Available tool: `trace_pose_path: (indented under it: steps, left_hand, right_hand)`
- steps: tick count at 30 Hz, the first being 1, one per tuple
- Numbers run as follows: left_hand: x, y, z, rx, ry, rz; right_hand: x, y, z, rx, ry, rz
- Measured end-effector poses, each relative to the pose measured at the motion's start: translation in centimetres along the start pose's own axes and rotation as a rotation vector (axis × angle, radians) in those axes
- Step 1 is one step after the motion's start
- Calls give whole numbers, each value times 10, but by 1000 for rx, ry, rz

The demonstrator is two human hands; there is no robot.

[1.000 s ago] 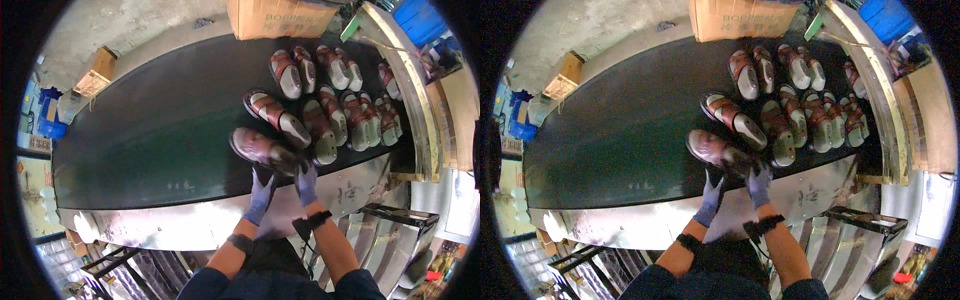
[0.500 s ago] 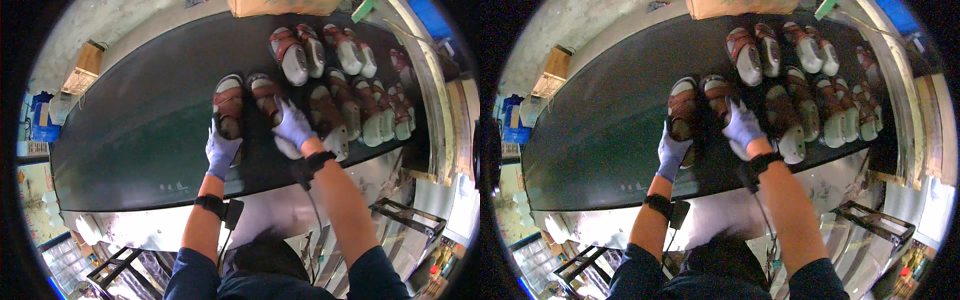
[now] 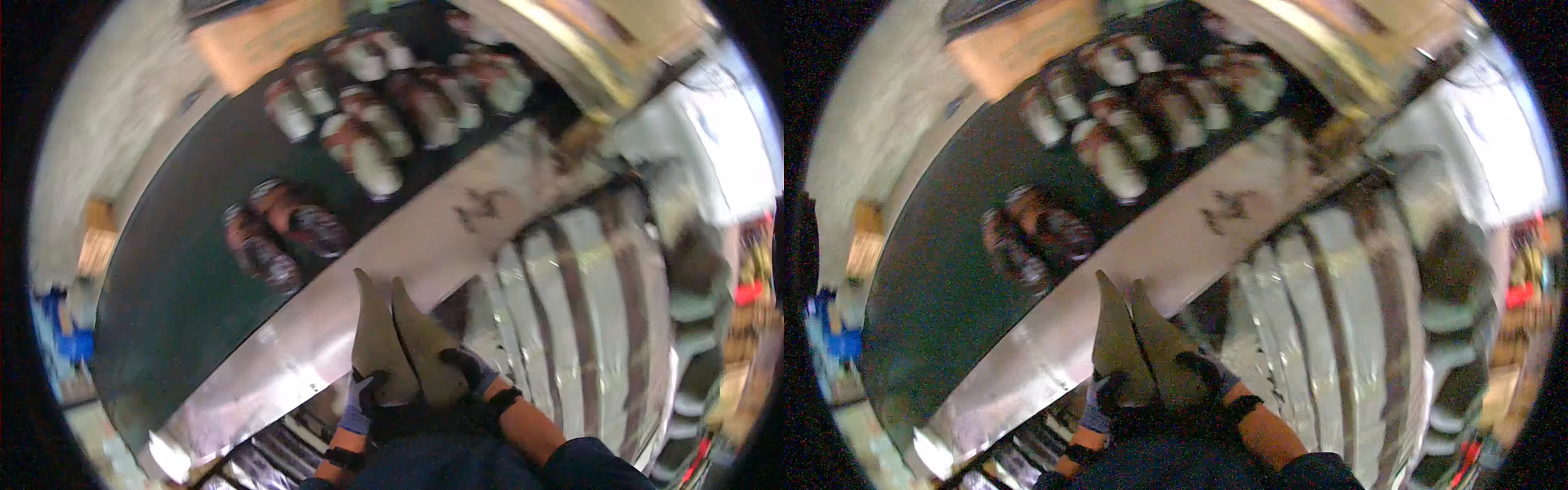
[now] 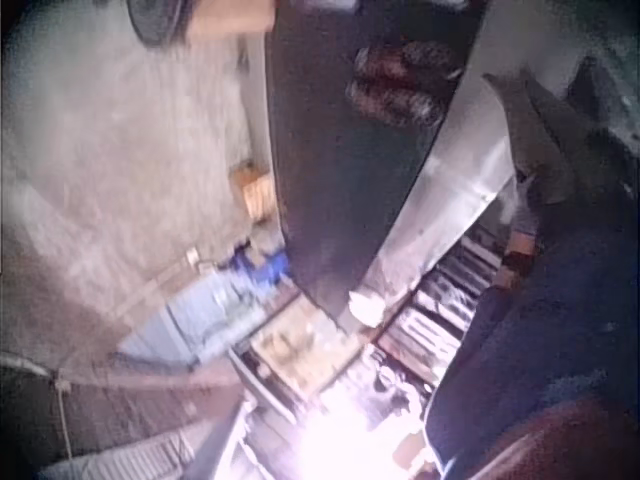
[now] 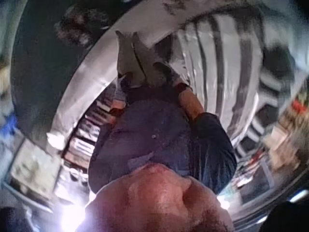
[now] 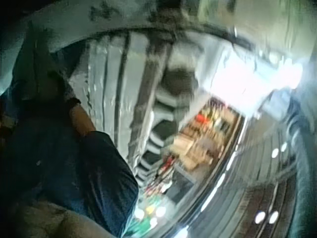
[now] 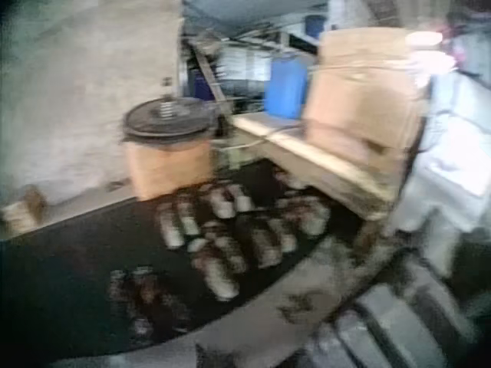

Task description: The recorder is organizing shoes on a conveyor belt and placing them onto a storage rack.

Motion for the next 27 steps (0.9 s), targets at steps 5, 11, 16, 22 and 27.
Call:
trace_pose_path:
  steps: [5,11,16,22,27]
  left_hand:
    - [-1,-189,7,203,-9,-519]
    - [41,-444,-28,581,-25,-968]
    - [4,-572,-52,1430,-896,-867]
    - [57,-407,0,1030,-971,-673]
    - [132,-118,106,604,-598,201]
  right_hand:
    - [-142,59,-44,70,319,397]
    - [-255,148,-195,7,940,826]
    - [-260,284,-212,-1575,492,1680]
    - [-227,164,-191,-411,913,1318]
    - [-163,142,-56,-511,598,1102]
Point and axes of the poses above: each hand's wrist, its own x-axis towards the middle knuckle, its own y-axis out of the back of the hand, z = x × y, the point moved 7 cm from there along x, towards the middle knuckle, and after that the axes turned 6 degrees about -x, right-handed, at the moved point
